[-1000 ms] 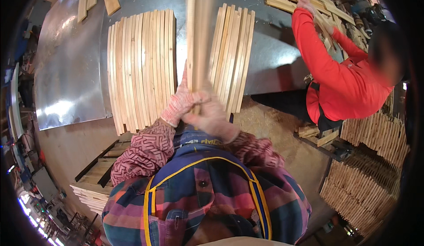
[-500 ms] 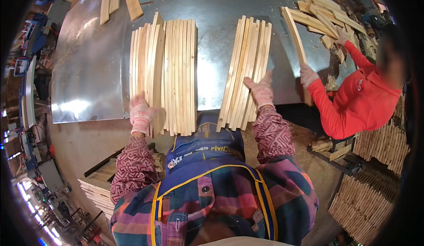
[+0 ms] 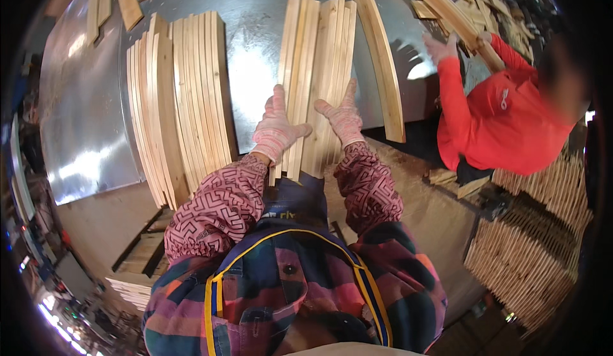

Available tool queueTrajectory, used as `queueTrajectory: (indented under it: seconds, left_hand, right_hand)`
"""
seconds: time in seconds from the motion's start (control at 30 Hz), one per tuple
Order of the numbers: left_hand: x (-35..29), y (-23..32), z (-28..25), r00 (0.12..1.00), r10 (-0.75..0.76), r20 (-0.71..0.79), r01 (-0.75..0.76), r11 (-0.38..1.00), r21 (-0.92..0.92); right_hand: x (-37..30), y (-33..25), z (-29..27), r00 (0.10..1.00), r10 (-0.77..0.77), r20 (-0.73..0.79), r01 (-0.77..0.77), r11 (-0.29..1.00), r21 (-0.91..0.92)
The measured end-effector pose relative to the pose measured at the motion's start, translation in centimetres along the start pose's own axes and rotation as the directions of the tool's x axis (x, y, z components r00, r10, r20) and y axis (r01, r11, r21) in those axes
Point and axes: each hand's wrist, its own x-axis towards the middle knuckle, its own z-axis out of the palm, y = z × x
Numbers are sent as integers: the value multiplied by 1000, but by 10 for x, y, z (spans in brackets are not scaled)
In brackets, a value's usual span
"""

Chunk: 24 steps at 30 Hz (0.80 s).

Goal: The person stacks light-colored wooden planks on a metal table in a workshop. They repeatedly pick up bundles of planks, align them, and place them into neat piles, occasionally moving stacks to a conveyor belt. A coworker in a red shirt is visible working alongside them.

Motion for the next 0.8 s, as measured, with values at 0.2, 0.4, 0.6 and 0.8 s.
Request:
queueTrajectory:
  seconds: [0.2,0.4,0.6,0.8]
  left_hand:
    - [-10,7,-6,997,-77,-19,62,909,-413]
    - [-28,-58,-35,920,294,261,360,-364,-859]
    - [13,-108,8,987,-70,147,161,301,-940]
    - [2,-118,9,998,40,-42,-56,863,-502]
  right_hand:
    - [14,35,5,983,-175,-48,182,953,242]
    - [-13,44,30,856,-505,107,150,443,884]
    - [39,69,73,647,-743,-170,690,666,-284]
    - [60,18,39,958,-118,263,97,991,91]
